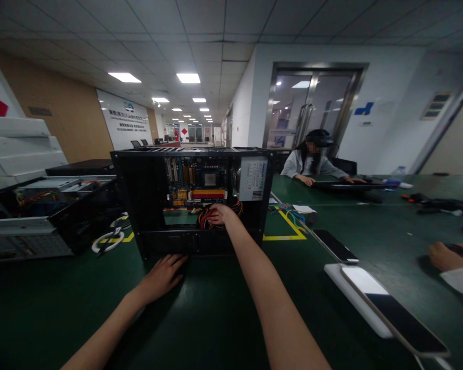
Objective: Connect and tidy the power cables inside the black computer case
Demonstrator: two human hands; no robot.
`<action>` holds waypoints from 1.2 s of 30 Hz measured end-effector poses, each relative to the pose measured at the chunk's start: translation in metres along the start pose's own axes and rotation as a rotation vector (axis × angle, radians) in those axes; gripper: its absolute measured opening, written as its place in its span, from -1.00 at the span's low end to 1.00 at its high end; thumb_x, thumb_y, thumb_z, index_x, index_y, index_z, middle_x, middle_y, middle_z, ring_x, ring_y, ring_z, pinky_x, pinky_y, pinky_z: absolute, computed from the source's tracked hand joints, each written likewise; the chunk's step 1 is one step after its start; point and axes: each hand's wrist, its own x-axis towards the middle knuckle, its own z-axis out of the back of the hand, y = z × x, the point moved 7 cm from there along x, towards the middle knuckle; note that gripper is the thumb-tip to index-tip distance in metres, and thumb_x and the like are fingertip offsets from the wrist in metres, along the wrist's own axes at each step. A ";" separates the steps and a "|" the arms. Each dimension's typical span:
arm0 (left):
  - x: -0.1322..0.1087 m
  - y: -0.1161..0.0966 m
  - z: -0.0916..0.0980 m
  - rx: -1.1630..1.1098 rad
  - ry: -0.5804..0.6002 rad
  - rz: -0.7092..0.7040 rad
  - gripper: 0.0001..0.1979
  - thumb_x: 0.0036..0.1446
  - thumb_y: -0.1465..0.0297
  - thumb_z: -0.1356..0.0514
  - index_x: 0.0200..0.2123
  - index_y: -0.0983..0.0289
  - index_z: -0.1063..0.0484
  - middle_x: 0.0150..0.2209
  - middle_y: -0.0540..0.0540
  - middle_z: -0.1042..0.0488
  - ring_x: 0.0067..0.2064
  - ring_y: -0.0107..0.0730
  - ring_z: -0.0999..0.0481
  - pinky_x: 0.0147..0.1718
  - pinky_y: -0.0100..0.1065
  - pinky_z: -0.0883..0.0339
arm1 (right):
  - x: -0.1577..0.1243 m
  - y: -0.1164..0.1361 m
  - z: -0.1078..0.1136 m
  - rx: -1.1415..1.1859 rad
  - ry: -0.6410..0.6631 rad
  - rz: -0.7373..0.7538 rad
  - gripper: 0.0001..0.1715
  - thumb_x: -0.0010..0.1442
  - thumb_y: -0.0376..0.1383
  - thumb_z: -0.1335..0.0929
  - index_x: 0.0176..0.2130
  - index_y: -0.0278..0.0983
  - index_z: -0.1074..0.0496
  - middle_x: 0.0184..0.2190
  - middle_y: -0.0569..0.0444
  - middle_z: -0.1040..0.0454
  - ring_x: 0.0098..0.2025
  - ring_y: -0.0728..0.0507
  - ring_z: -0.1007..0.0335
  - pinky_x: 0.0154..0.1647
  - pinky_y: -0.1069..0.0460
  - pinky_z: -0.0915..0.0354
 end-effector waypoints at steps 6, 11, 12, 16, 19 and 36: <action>0.000 -0.001 0.001 0.010 0.010 0.001 -0.51 0.05 0.36 0.02 0.10 0.18 -0.04 0.07 0.11 -0.17 0.06 -0.22 -0.14 -0.01 -0.16 -0.05 | -0.002 -0.003 0.003 -0.137 -0.063 -0.014 -0.94 0.05 -0.35 -0.23 -0.44 -0.32 -0.23 -0.55 0.10 -0.34 -0.52 0.01 -0.33 -0.47 0.10 -0.29; 0.000 0.000 0.000 0.011 0.018 0.018 -0.50 0.05 0.35 0.02 0.11 0.17 -0.04 0.06 0.11 -0.18 0.06 -0.20 -0.15 -0.02 -0.15 -0.06 | -0.011 0.000 0.009 -0.203 -0.155 0.017 -0.91 0.10 -0.36 -0.21 -0.43 -0.31 -0.24 -0.59 0.13 -0.35 -0.59 0.04 -0.30 -0.50 0.10 -0.28; 0.000 0.000 0.000 0.009 0.016 0.017 -0.50 0.05 0.35 0.02 0.11 0.17 -0.04 0.06 0.10 -0.18 0.06 -0.20 -0.14 -0.02 -0.15 -0.06 | -0.013 0.001 0.011 -0.204 -0.183 0.035 -0.92 0.10 -0.37 -0.20 -0.43 -0.31 -0.23 -0.60 0.14 -0.35 -0.60 0.04 -0.30 -0.50 0.11 -0.27; 0.000 -0.001 0.002 0.006 0.004 -0.003 -0.50 0.04 0.36 0.02 0.10 0.18 -0.05 0.06 0.10 -0.18 0.06 -0.22 -0.14 0.00 -0.19 -0.05 | -0.015 0.007 0.018 -0.265 -0.301 0.116 -0.95 0.10 -0.38 -0.22 -0.41 -0.32 -0.24 -0.61 0.14 -0.35 -0.65 0.07 -0.26 -0.54 0.13 -0.26; 0.000 -0.002 0.003 0.004 0.002 -0.004 -0.49 0.04 0.37 0.01 0.10 0.17 -0.05 0.07 0.09 -0.17 0.06 -0.23 -0.14 0.01 -0.19 -0.04 | -0.014 0.015 0.024 -0.461 -0.416 0.214 -0.93 0.07 -0.36 -0.25 -0.39 -0.35 -0.28 -0.63 0.11 -0.35 -0.68 0.07 -0.23 -0.59 0.14 -0.24; 0.000 0.001 0.001 0.019 -0.003 -0.007 -0.50 0.06 0.35 0.03 0.11 0.18 -0.03 0.07 0.11 -0.17 0.06 -0.21 -0.15 0.00 -0.17 -0.04 | -0.043 0.027 0.016 -1.110 -0.453 0.666 -0.87 0.01 -0.49 -0.26 -0.41 -0.32 -0.36 -0.34 -0.15 -0.42 -0.14 -0.21 -0.32 -0.23 0.04 -0.18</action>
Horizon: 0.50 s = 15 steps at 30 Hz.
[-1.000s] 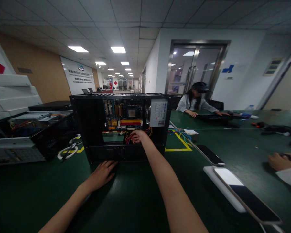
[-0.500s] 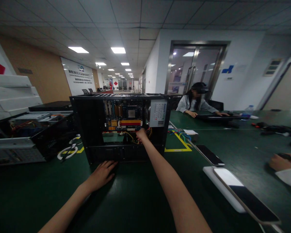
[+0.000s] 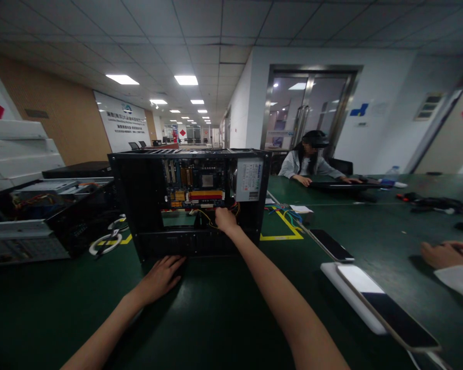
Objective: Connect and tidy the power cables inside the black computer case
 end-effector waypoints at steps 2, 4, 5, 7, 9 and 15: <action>0.000 0.000 -0.001 0.005 0.003 0.005 -0.51 0.06 0.35 0.03 0.11 0.19 -0.04 0.07 0.12 -0.17 0.06 -0.20 -0.15 0.00 -0.17 -0.04 | -0.001 0.009 -0.004 -0.039 0.049 0.087 -0.85 0.00 -0.50 -0.25 -0.40 -0.31 -0.36 -0.34 -0.13 -0.42 -0.16 -0.19 -0.33 -0.24 0.05 -0.17; 0.000 0.001 -0.002 0.009 0.007 0.012 -0.51 0.06 0.35 0.02 0.10 0.20 -0.05 0.06 0.13 -0.18 0.06 -0.19 -0.14 0.00 -0.16 -0.04 | 0.000 0.015 -0.009 -0.094 0.108 0.165 -0.82 0.01 -0.51 -0.24 -0.38 -0.33 -0.37 -0.35 -0.11 -0.43 -0.21 -0.17 -0.35 -0.27 0.07 -0.16; 0.000 0.001 -0.002 0.010 0.006 0.015 -0.51 0.06 0.35 0.02 0.10 0.19 -0.05 0.06 0.13 -0.18 0.06 -0.18 -0.14 -0.01 -0.16 -0.05 | 0.001 0.017 -0.012 -0.128 0.137 0.197 -0.81 0.00 -0.51 -0.23 -0.38 -0.34 -0.37 -0.36 -0.11 -0.43 -0.24 -0.16 -0.36 -0.30 0.08 -0.16; 0.000 0.000 -0.002 0.009 -0.001 0.011 -0.51 0.06 0.35 0.02 0.10 0.18 -0.05 0.06 0.12 -0.18 0.05 -0.19 -0.15 -0.01 -0.16 -0.05 | 0.004 0.020 -0.019 -0.178 0.190 0.258 -0.79 -0.01 -0.52 -0.22 -0.38 -0.37 -0.39 -0.37 -0.11 -0.44 -0.28 -0.14 -0.37 -0.34 0.10 -0.16; 0.000 -0.001 -0.001 0.009 -0.004 0.003 -0.51 0.06 0.36 0.02 0.11 0.19 -0.04 0.05 0.12 -0.18 0.05 -0.20 -0.15 -0.01 -0.17 -0.05 | 0.008 0.022 -0.026 -0.196 0.232 0.299 -0.79 -0.03 -0.52 -0.22 -0.38 -0.38 -0.40 -0.39 -0.08 -0.45 -0.31 -0.12 -0.37 -0.36 0.12 -0.16; 0.000 -0.001 -0.001 0.002 0.014 0.014 -0.50 0.05 0.36 0.03 0.11 0.18 -0.04 0.06 0.11 -0.18 0.06 -0.20 -0.14 -0.01 -0.16 -0.05 | 0.017 0.029 -0.046 -0.190 0.346 0.265 -0.82 -0.10 -0.48 -0.29 -0.42 -0.34 -0.44 -0.41 0.01 -0.46 -0.34 -0.09 -0.37 -0.38 0.14 -0.18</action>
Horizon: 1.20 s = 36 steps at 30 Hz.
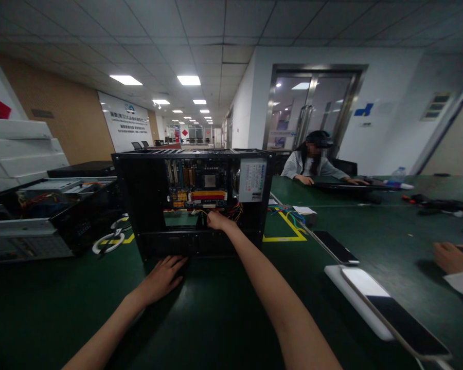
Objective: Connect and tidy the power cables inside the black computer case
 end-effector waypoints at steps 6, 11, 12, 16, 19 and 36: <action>0.000 0.000 0.001 -0.019 0.001 0.005 -0.50 0.05 0.36 0.03 0.11 0.16 -0.03 0.08 0.10 -0.16 0.07 -0.20 -0.13 -0.01 -0.15 -0.04 | 0.007 -0.001 -0.020 0.080 0.215 -0.034 -0.79 -0.16 -0.39 -0.34 -0.39 -0.31 -0.45 -0.40 0.04 -0.47 -0.36 -0.11 -0.37 -0.39 0.11 -0.22; -0.001 -0.002 0.004 -0.022 0.015 0.011 -0.50 0.04 0.37 0.03 0.11 0.16 -0.03 0.08 0.09 -0.17 0.07 -0.21 -0.14 0.00 -0.15 -0.03 | 0.001 -0.008 -0.031 0.164 0.403 -0.113 -0.87 -0.16 -0.40 -0.33 -0.48 -0.33 -0.46 -0.52 0.08 -0.46 -0.43 -0.07 -0.38 -0.36 0.10 -0.25; -0.001 -0.002 0.004 -0.022 0.018 0.013 -0.50 0.04 0.36 0.03 0.11 0.16 -0.03 0.08 0.08 -0.17 0.07 -0.21 -0.14 0.01 -0.15 -0.02 | 0.000 -0.008 -0.032 0.171 0.436 -0.127 -0.88 -0.15 -0.40 -0.32 -0.48 -0.33 -0.45 -0.54 0.08 -0.46 -0.44 -0.06 -0.38 -0.36 0.09 -0.25; -0.001 -0.003 0.004 -0.023 0.015 0.003 -0.50 0.05 0.36 0.02 0.11 0.18 -0.04 0.08 0.10 -0.16 0.07 -0.21 -0.13 0.00 -0.16 -0.03 | -0.005 -0.005 -0.039 0.205 0.574 -0.165 -0.84 -0.15 -0.45 -0.30 -0.47 -0.36 -0.45 -0.54 0.08 -0.46 -0.48 -0.05 -0.39 -0.38 0.08 -0.27; 0.000 -0.001 0.001 -0.021 0.020 0.014 -0.50 0.05 0.36 0.02 0.10 0.18 -0.05 0.07 0.10 -0.17 0.07 -0.20 -0.13 -0.01 -0.15 -0.04 | -0.004 -0.005 -0.042 0.237 0.609 -0.196 -0.82 -0.18 -0.47 -0.30 -0.46 -0.38 -0.45 -0.52 0.08 -0.46 -0.48 -0.05 -0.39 -0.38 0.09 -0.27; -0.001 -0.002 0.004 -0.017 0.004 0.000 -0.50 0.05 0.37 0.02 0.10 0.20 -0.05 0.07 0.12 -0.18 0.06 -0.20 -0.15 0.00 -0.16 -0.05 | 0.003 -0.002 -0.023 0.295 0.257 -0.128 -0.80 -0.08 -0.28 -0.34 -0.63 -0.35 -0.34 -0.72 0.18 -0.30 -0.64 0.06 -0.18 -0.60 0.18 -0.10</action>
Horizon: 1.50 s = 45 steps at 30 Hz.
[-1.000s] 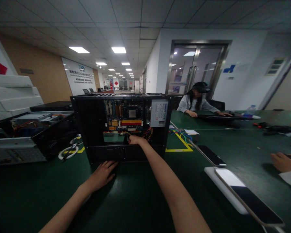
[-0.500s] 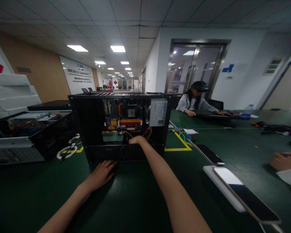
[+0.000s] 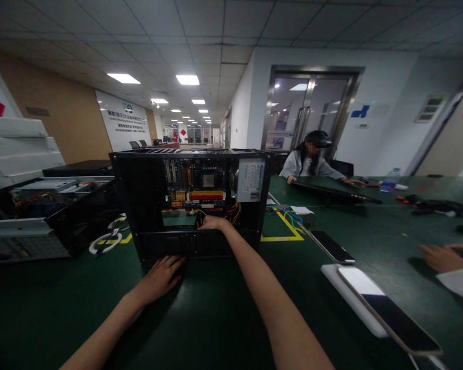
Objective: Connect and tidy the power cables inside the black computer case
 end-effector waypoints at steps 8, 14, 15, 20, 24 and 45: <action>0.001 0.001 -0.002 0.005 -0.017 -0.019 -0.51 0.05 0.37 0.02 0.10 0.19 -0.06 0.06 0.11 -0.19 0.06 -0.23 -0.15 0.01 -0.19 -0.03 | -0.012 0.005 0.008 0.420 -0.071 -0.061 -0.88 0.05 -0.34 -0.25 -0.47 -0.34 -0.30 -0.68 0.16 -0.33 -0.67 0.09 -0.20 -0.63 0.21 -0.10; 0.002 0.003 -0.005 0.004 -0.002 0.000 -0.51 0.05 0.36 0.02 0.10 0.20 -0.06 0.06 0.12 -0.18 0.07 -0.21 -0.15 0.02 -0.18 -0.01 | -0.018 -0.003 0.010 0.740 -0.059 -0.147 -0.92 0.03 -0.42 -0.28 -0.39 -0.32 -0.22 -0.60 0.18 -0.36 -0.62 0.05 -0.31 -0.53 0.15 -0.21; 0.002 0.003 -0.005 0.002 -0.003 0.000 -0.51 0.05 0.36 0.02 0.10 0.19 -0.06 0.06 0.11 -0.18 0.06 -0.22 -0.15 0.02 -0.18 -0.01 | -0.019 -0.004 0.010 0.786 -0.058 -0.156 -0.93 0.05 -0.43 -0.26 -0.38 -0.32 -0.20 -0.60 0.17 -0.36 -0.61 0.03 -0.33 -0.51 0.13 -0.23; 0.002 0.004 -0.005 -0.010 -0.014 -0.009 -0.51 0.06 0.35 0.02 0.10 0.17 -0.04 0.06 0.11 -0.18 0.06 -0.21 -0.15 0.00 -0.16 -0.04 | -0.022 -0.015 0.013 1.010 -0.082 -0.231 -0.94 0.14 -0.44 -0.17 -0.37 -0.32 -0.18 -0.62 0.14 -0.35 -0.59 -0.01 -0.35 -0.44 0.03 -0.29; 0.001 0.004 -0.004 -0.009 -0.001 0.009 -0.50 0.05 0.35 0.02 0.11 0.17 -0.04 0.07 0.10 -0.17 0.07 -0.20 -0.14 0.01 -0.15 -0.03 | -0.018 -0.027 0.012 1.144 -0.050 -0.298 -0.88 0.15 -0.46 -0.14 -0.40 -0.34 -0.19 -0.61 0.11 -0.35 -0.56 0.00 -0.35 -0.43 0.04 -0.30; 0.001 0.000 -0.002 -0.011 -0.004 0.002 -0.50 0.05 0.36 0.02 0.10 0.18 -0.05 0.07 0.11 -0.17 0.06 -0.20 -0.14 -0.01 -0.16 -0.04 | 0.000 -0.035 0.013 1.398 -0.065 -0.284 -0.87 0.16 -0.53 -0.11 -0.32 -0.41 -0.18 -0.43 -0.06 -0.35 -0.33 -0.09 -0.41 -0.39 -0.02 -0.39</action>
